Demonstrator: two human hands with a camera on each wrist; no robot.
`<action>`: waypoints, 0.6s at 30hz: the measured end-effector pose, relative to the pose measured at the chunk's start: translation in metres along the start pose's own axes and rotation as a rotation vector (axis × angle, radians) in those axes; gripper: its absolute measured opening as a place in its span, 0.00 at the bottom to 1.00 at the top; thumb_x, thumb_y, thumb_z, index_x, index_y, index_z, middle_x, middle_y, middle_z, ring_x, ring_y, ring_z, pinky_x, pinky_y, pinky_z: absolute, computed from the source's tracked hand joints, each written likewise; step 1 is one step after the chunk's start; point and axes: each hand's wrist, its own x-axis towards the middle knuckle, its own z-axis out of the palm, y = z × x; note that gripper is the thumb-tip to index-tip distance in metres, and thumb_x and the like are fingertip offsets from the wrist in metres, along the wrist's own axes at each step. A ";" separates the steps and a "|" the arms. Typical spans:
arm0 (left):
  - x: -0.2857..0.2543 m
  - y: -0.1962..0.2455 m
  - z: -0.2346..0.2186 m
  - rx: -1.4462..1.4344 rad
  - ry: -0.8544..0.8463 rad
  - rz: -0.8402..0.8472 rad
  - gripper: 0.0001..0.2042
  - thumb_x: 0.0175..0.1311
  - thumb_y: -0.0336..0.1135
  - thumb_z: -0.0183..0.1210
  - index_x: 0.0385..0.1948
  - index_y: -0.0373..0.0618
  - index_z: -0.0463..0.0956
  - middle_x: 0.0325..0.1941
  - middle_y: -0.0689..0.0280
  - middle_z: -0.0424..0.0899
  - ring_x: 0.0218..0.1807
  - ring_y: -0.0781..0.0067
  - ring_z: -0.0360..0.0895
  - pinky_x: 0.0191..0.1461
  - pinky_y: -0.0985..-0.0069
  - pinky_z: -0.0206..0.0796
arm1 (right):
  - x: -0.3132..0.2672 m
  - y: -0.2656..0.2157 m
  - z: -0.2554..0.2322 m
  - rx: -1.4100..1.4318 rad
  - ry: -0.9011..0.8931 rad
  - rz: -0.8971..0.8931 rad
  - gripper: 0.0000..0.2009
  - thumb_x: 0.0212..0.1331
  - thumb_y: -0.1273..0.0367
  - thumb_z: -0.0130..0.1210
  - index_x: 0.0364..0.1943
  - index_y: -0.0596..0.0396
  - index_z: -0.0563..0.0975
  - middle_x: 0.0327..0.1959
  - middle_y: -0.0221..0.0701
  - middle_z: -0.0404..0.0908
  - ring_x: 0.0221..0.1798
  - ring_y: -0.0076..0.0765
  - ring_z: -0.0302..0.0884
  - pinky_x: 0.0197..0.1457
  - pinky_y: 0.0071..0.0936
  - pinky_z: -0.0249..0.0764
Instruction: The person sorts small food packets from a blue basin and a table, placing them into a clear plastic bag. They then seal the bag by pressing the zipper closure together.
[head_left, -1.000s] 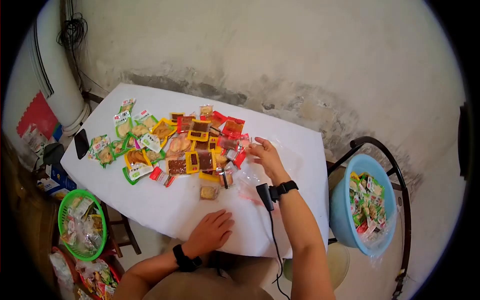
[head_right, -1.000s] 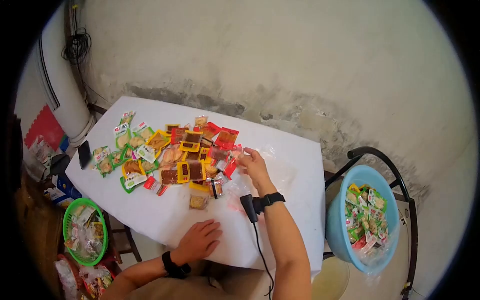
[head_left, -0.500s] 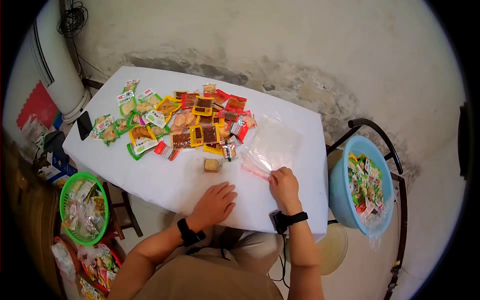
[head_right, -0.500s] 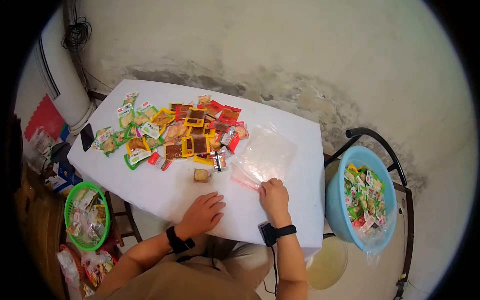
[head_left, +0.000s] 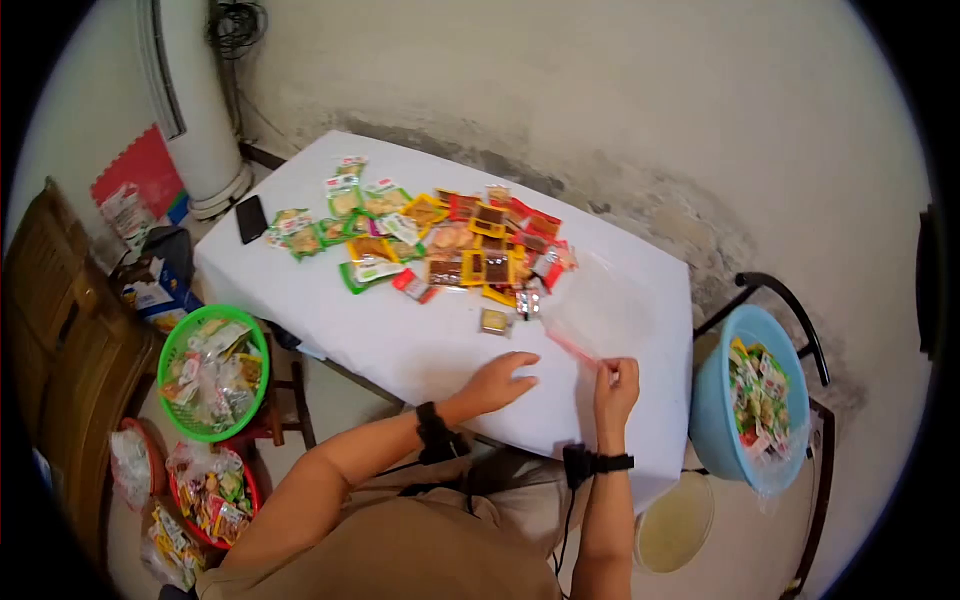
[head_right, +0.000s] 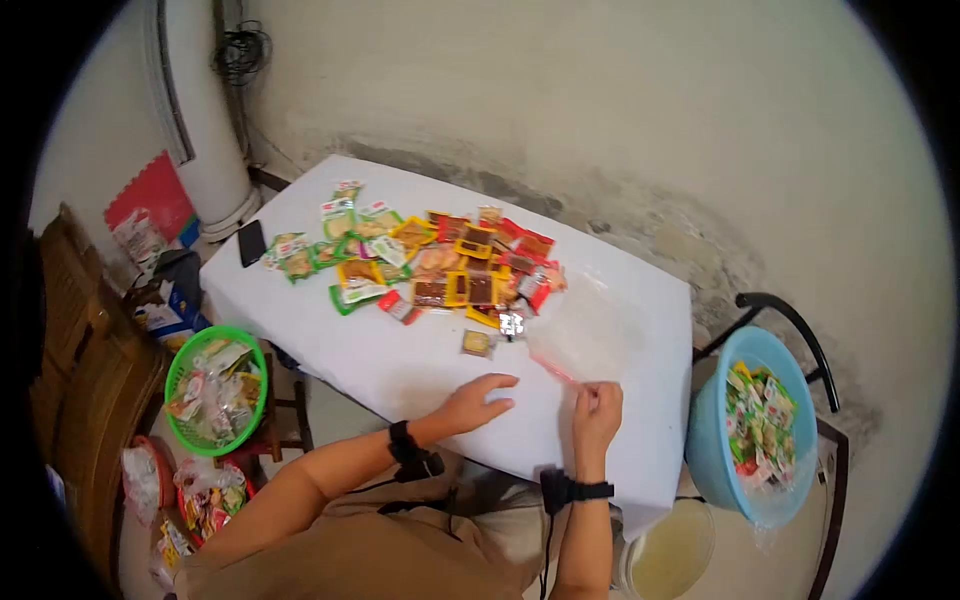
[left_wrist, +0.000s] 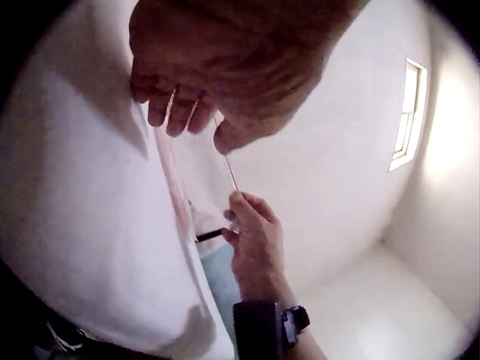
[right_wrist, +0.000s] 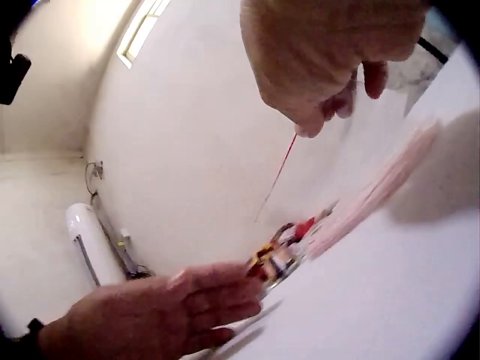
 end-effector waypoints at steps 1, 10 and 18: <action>0.003 -0.003 0.011 0.014 0.017 -0.004 0.18 0.59 0.36 0.58 0.51 0.42 0.71 0.50 0.61 0.76 0.53 0.62 0.72 0.56 0.69 0.64 | -0.009 -0.008 0.002 0.017 -0.008 -0.011 0.02 0.47 0.78 0.55 0.26 0.59 0.74 0.28 0.38 0.72 0.36 0.44 0.70 0.41 0.33 0.67; -0.001 0.006 0.022 -0.786 0.139 -0.531 0.09 0.64 0.36 0.55 0.40 0.43 0.71 0.35 0.68 0.79 0.36 0.80 0.76 0.36 0.83 0.69 | -0.065 -0.027 0.018 0.338 -0.209 0.093 0.03 0.48 0.76 0.56 0.25 0.58 0.74 0.26 0.34 0.73 0.31 0.34 0.71 0.37 0.27 0.68; -0.012 0.002 0.038 -0.625 0.158 -0.388 0.12 0.62 0.38 0.56 0.41 0.40 0.72 0.30 0.66 0.79 0.32 0.79 0.77 0.36 0.82 0.70 | -0.072 -0.003 0.033 0.418 -0.049 0.192 0.03 0.53 0.74 0.53 0.26 0.58 0.72 0.26 0.31 0.72 0.30 0.28 0.69 0.36 0.24 0.66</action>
